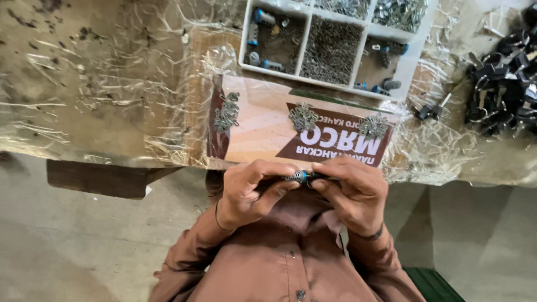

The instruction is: The person sits at a workbench assembling small metal components. They pick small metal parts from a compartment box and from piles on the table, fit them onto cylindrical metal bodies by hand, and place finished assemblies back on the table, repeating the cycle.

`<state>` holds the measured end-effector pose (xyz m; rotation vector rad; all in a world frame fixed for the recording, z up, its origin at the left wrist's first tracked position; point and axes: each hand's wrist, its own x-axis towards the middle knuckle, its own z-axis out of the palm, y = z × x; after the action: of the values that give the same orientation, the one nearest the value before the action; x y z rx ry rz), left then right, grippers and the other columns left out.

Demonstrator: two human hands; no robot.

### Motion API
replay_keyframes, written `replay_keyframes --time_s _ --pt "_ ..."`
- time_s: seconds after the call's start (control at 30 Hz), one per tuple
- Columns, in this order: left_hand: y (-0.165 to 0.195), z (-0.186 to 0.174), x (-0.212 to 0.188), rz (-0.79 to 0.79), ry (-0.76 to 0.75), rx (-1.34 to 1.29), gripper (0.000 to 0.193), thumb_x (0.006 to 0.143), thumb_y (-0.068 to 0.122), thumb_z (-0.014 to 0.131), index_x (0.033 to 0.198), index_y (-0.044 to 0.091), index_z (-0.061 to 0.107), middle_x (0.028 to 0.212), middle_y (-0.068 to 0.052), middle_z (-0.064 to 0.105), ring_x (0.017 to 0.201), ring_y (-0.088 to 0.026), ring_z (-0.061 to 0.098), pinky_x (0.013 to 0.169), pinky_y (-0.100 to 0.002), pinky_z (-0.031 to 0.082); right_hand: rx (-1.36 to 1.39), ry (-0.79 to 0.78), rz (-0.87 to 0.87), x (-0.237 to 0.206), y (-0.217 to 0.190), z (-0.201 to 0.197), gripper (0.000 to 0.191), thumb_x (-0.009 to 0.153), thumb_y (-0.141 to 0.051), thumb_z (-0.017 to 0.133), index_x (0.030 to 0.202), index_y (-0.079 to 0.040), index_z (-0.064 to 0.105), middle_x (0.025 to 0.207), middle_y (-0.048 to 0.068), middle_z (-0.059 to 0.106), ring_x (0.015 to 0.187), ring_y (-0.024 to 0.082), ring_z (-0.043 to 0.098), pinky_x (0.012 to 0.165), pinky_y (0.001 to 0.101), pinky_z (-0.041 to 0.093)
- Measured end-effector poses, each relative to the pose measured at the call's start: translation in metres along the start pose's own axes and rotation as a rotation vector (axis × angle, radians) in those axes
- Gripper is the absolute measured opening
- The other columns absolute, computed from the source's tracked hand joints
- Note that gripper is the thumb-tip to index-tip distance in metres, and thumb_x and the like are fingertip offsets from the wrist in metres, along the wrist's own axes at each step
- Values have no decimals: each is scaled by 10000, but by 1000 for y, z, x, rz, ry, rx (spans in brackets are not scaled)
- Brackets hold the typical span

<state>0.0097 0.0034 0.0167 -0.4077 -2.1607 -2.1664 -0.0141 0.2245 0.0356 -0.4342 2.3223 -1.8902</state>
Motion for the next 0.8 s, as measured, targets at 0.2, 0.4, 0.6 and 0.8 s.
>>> replay_keyframes --time_s 0.2,0.4,0.6,0.8 --pt "-3 -7 3 115 -124 193 400 898 -72 722 1276 43 660 1100 -109 758 984 -245 782 846 -329 630 178 80 256 -15 9 -2 153 900 34 757 1044 63 715 871 90 713 729 100 666 623 224 525" --pt "-3 -16 12 268 -147 320 357 959 11 741 1295 25 622 1135 -111 739 994 -263 761 862 -354 615 589 24 577 -20 31 -3 105 912 -27 731 977 31 671 791 64 710 594 91 650 513 235 524" --pt "1 -33 9 138 92 205 123 1031 63 572 1147 27 592 1078 -136 756 846 -202 773 741 -296 633 244 -304 318 41 21 -60 164 888 -35 799 1021 40 742 826 99 751 630 122 672 524 251 532" --pt "-1 -24 2 114 132 276 237 1060 97 614 1252 -43 620 996 -148 772 801 -171 777 716 -254 619 245 284 -252 99 11 -86 691 1046 -363 754 1560 -56 409 1556 117 452 1426 215 518 1209 396 454"
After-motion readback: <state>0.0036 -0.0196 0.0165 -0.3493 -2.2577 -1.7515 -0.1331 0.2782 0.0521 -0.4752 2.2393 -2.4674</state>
